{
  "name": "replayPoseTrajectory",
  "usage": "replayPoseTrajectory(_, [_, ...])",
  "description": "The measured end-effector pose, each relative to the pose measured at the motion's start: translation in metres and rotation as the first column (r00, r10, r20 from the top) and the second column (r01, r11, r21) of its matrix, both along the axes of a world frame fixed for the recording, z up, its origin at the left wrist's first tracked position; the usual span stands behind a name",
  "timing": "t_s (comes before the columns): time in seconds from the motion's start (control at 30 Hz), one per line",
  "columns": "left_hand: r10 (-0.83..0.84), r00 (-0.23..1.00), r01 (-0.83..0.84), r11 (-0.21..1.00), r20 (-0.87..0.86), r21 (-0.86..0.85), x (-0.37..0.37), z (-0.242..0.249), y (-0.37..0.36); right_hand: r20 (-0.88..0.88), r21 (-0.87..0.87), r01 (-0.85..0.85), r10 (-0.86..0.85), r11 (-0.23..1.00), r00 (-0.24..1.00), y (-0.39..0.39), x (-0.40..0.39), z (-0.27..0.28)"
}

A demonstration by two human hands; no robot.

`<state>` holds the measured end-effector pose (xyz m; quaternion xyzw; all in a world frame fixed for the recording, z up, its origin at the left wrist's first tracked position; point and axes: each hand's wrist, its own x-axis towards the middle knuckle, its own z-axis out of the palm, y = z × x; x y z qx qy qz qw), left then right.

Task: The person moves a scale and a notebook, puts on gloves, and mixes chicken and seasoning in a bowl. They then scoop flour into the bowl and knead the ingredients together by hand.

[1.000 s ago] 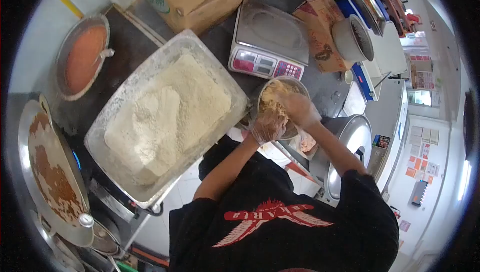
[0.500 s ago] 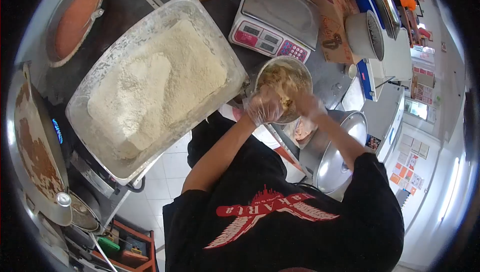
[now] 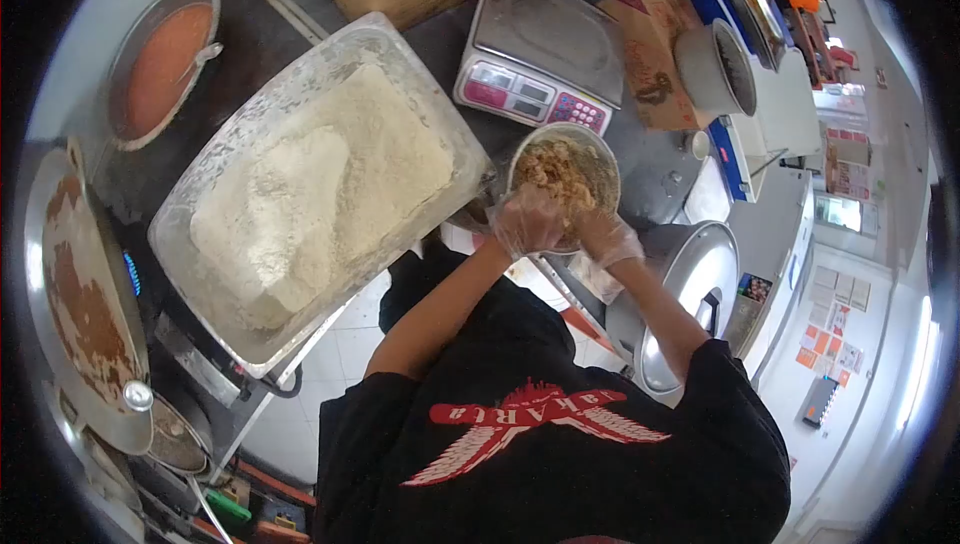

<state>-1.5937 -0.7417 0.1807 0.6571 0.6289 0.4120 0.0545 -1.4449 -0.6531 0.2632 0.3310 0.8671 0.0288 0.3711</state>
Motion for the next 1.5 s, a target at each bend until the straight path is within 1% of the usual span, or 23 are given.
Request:
replayPoseTrajectory(0.1, [-0.013,0.998,0.011,0.999,0.061,0.032,0.011,-0.011,0.005,-0.087,-0.002,0.241,-0.24,0.971,0.967,0.025,0.024,-0.08])
replayPoseTrajectory(0.13, [-0.011,0.996,0.007,0.999,0.085,0.05,0.02,-0.026,0.01,-0.115,-0.038,-0.09,0.086,0.995,0.99,0.034,0.021,-0.067])
replayPoseTrajectory(0.17, [-0.011,0.994,0.005,0.998,0.105,0.057,0.028,-0.038,0.014,-0.431,-0.153,0.049,-0.111,0.987,0.896,0.065,0.064,-0.1])
replayPoseTrajectory(0.27, [0.035,0.991,-0.044,0.997,0.132,0.066,0.049,-0.084,0.029,-0.383,-0.082,-0.257,0.208,0.963,0.9,0.065,0.015,0.017])
replayPoseTrajectory(0.3, [0.038,0.99,-0.045,0.998,0.139,0.047,0.039,-0.072,0.023,-0.363,-0.057,-0.257,0.22,0.965,0.905,0.063,0.013,0.024])
replayPoseTrajectory(0.37, [-0.009,0.997,0.017,0.994,0.071,-0.111,0.023,-0.043,0.011,-0.315,-0.024,-0.147,0.132,0.989,0.94,0.05,0.011,-0.026])
replayPoseTrajectory(0.43, [0.081,0.996,-0.078,0.992,0.022,-0.098,0.026,-0.04,0.014,-0.253,-0.012,-0.054,0.049,0.998,0.966,0.044,0.009,-0.072])
replayPoseTrajectory(0.5, [0.126,0.992,-0.126,0.988,-0.002,-0.092,0.037,-0.044,0.02,-0.28,-0.094,-0.119,0.088,0.988,0.956,0.065,0.009,-0.06])
replayPoseTrajectory(0.57, [0.097,0.99,-0.108,0.988,-0.101,-0.113,0.055,-0.079,0.038,-0.311,-0.146,-0.191,0.138,0.971,0.94,0.082,0.007,-0.013])
replayPoseTrajectory(0.63, [0.011,0.915,-0.097,0.976,-0.403,-0.193,0.081,-0.134,0.07,-0.327,-0.088,-0.223,0.184,0.971,0.927,0.088,0.006,0.02])
replayPoseTrajectory(0.67, [-0.097,0.83,-0.092,0.947,-0.549,-0.307,0.079,-0.12,0.061,-0.338,-0.048,-0.22,0.192,0.974,0.921,0.089,0.007,0.025])
replayPoseTrajectory(0.83, [-0.044,0.96,-0.102,0.862,-0.275,-0.496,0.027,-0.011,0.017,-0.314,0.008,0.035,-0.031,0.999,0.949,0.087,-0.001,-0.063])
replayPoseTrajectory(0.93, [0.075,0.996,-0.085,0.816,-0.041,-0.572,0.026,-0.019,0.027,-0.346,-0.127,0.191,-0.224,0.973,0.911,0.1,0.001,-0.074])
replayPoseTrajectory(1.0, [0.098,0.993,-0.057,0.891,0.066,-0.45,0.054,-0.04,0.032,-0.344,-0.273,0.345,-0.426,0.898,0.837,0.111,0.014,-0.063])
replayPoseTrajectory(1.03, [0.094,0.994,-0.076,0.953,0.05,-0.294,0.045,-0.046,0.03,-0.328,-0.372,0.431,-0.551,0.822,0.767,0.117,0.014,-0.06])
replayPoseTrajectory(1.1, [0.079,0.996,-0.07,0.985,0.049,-0.16,0.04,-0.044,0.028,-0.193,-0.555,0.605,-0.796,0.571,0.574,0.126,0.014,-0.06])
replayPoseTrajectory(1.13, [0.071,0.996,-0.059,0.981,0.056,-0.186,0.03,-0.027,0.02,-0.079,-0.63,0.666,-0.886,0.4,0.458,0.131,0.01,-0.063])
replayPoseTrajectory(1.17, [0.058,0.997,-0.045,0.976,0.056,-0.213,0.021,-0.016,0.013,0.033,-0.669,0.7,-0.93,0.251,0.366,0.134,0.008,-0.066])
replayPoseTrajectory(1.2, [0.162,0.987,-0.161,0.982,0.009,-0.102,0.028,-0.03,0.022,0.141,-0.685,0.719,-0.946,0.12,0.293,0.136,0.005,-0.07])
replayPoseTrajectory(1.27, [0.378,0.925,-0.37,0.919,-0.037,0.134,0.058,-0.071,0.051,0.262,-0.688,0.726,-0.934,-0.004,0.243,0.135,0.0,-0.073])
replayPoseTrajectory(1.3, [0.368,0.927,-0.373,0.925,0.079,0.075,0.057,-0.068,0.049,0.323,-0.681,0.729,-0.922,-0.07,0.213,0.133,0.001,-0.074])
replayPoseTrajectory(1.4, [0.329,0.907,-0.33,0.943,0.261,-0.041,0.049,-0.047,0.031,0.239,-0.774,0.633,-0.935,-0.021,0.262,0.118,0.011,-0.063])
replayPoseTrajectory(1.5, [0.254,0.964,-0.254,0.967,0.08,-0.016,0.036,-0.031,0.02,0.124,-0.76,0.649,-0.983,-0.006,0.136,0.083,0.0,-0.009])
